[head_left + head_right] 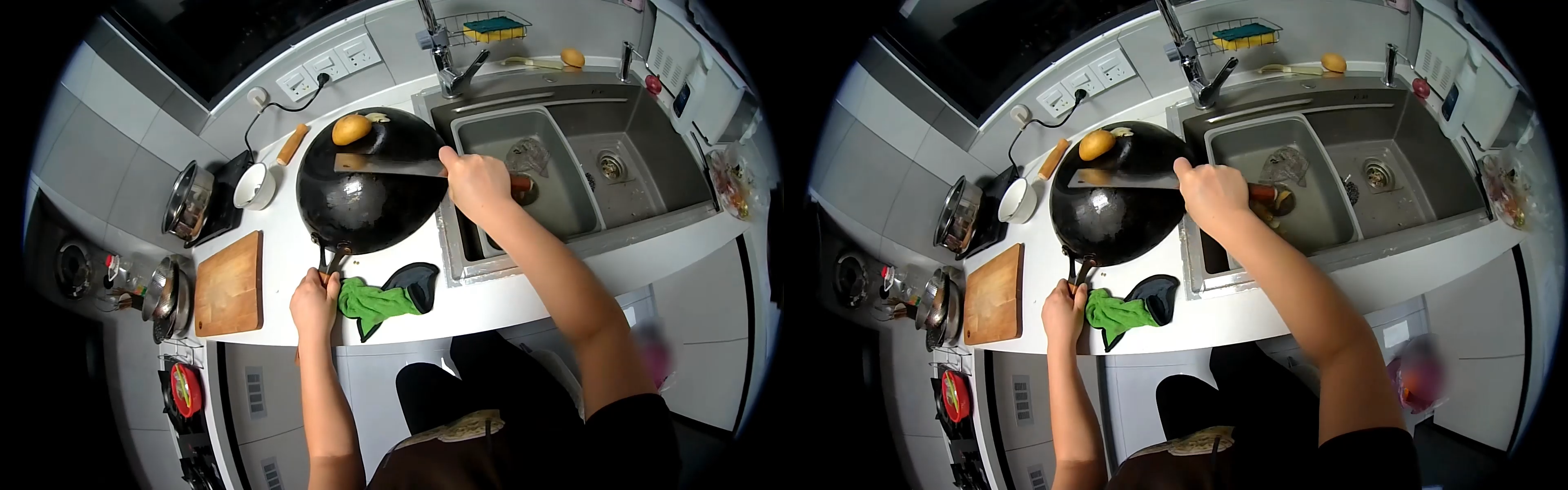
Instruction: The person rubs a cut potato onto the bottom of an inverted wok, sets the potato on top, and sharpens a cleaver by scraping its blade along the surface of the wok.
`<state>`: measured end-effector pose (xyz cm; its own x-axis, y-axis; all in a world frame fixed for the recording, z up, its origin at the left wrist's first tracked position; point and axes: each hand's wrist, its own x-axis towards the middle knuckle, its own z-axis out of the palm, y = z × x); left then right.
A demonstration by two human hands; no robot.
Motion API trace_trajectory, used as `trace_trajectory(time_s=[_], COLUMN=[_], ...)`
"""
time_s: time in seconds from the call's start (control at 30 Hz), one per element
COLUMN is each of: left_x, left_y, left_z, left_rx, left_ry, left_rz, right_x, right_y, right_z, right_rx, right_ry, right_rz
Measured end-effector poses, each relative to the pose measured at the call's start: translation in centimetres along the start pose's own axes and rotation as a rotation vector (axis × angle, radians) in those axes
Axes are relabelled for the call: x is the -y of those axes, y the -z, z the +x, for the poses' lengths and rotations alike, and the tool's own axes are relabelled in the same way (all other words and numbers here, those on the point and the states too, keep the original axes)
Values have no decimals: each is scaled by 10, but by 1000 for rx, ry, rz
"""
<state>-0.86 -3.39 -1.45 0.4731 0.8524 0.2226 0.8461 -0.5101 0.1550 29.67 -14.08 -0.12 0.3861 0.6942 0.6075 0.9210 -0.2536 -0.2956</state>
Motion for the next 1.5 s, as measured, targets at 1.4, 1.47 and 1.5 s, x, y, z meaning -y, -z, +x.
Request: trace_trajectory(time_s=[1.4, 1.47, 1.5], left_x=[-1, -2, -1], left_y=[-1, 1, 0], left_z=[-1, -4, -4], left_rx=[-19, 16, 8], left_ry=[-18, -2, 1], left_rz=[-54, -31, -38], right_x=[15, 6, 1], right_y=[6, 2, -2], right_z=[-4, 0, 1], right_rx=[-4, 18, 57], right_ry=[87, 46, 5], right_rz=[-2, 71, 60])
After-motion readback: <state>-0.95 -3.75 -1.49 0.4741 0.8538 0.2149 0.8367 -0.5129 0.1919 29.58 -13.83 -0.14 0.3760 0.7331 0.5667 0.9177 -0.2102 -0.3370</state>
